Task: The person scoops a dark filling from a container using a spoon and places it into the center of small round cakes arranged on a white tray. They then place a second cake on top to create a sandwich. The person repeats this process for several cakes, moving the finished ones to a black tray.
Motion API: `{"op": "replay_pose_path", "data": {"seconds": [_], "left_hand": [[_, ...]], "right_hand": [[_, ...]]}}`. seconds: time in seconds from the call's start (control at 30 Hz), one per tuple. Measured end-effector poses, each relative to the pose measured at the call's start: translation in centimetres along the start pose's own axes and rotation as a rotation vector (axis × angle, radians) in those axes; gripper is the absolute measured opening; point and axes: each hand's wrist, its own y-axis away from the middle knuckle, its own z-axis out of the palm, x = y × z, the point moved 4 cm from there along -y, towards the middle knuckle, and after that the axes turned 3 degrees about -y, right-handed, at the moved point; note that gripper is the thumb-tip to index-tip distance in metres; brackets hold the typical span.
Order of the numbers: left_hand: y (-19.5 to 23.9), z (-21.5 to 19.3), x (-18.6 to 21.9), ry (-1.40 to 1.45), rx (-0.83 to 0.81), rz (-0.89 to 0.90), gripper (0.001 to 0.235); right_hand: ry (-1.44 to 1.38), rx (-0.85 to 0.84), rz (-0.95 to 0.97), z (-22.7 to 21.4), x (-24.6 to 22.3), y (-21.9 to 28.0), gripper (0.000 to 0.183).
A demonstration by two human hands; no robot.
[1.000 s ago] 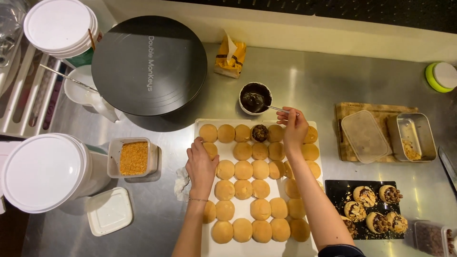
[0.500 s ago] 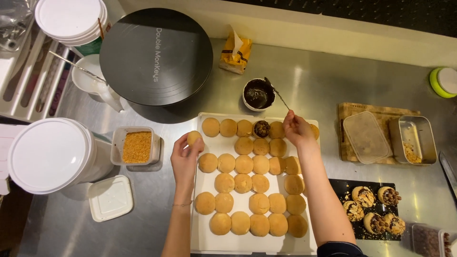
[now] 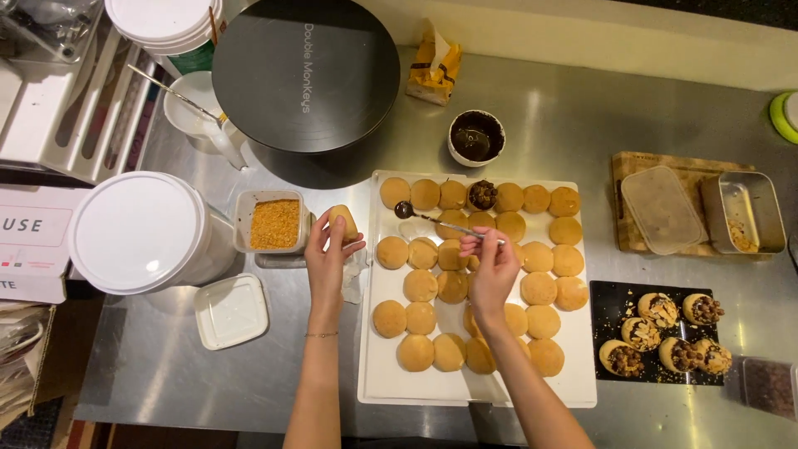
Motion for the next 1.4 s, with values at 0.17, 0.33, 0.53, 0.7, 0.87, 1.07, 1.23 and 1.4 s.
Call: {"op": "replay_pose_path", "data": {"seconds": [0.17,0.33,0.53,0.7,0.87,1.07,1.23,1.4], "left_hand": [[-0.1,-0.9,-0.5,0.015,-0.026,-0.004,0.066],[0.5,-1.1,-0.3,0.018,-0.051,-0.019,0.068],[0.9,-0.6,0.0,-0.001,-0.08,-0.043,0.073],[0.7,-0.5,-0.8,0.001,-0.068,-0.059,0.074],[0.5,-0.4,-0.7,-0.018,-0.068,-0.068,0.076],[-0.5,-0.6,-0.7,-0.011,-0.047,-0.07,0.077],[-1.0,-0.2,-0.3,-0.003,-0.043,-0.049,0.079],[-2.2,0.8,-1.0,-0.116,-0.049,0.048,0.078]], "right_hand": [[0.343,-0.131,-0.297,1.9,3.5,3.4,0.023],[0.557,-0.236,-0.549,2.8,4.9,4.6,0.019],[0.533,-0.28,-0.628,3.0,4.0,4.9,0.019],[0.556,-0.29,-0.658,2.9,3.3,4.7,0.021],[0.527,-0.222,-0.548,2.2,3.6,4.3,0.021],[0.166,0.029,-0.081,1.7,1.0,3.7,0.032],[-0.073,0.166,0.166,0.8,0.4,3.2,0.035],[0.129,0.113,-0.144,-1.3,0.3,3.4,0.032]]}}
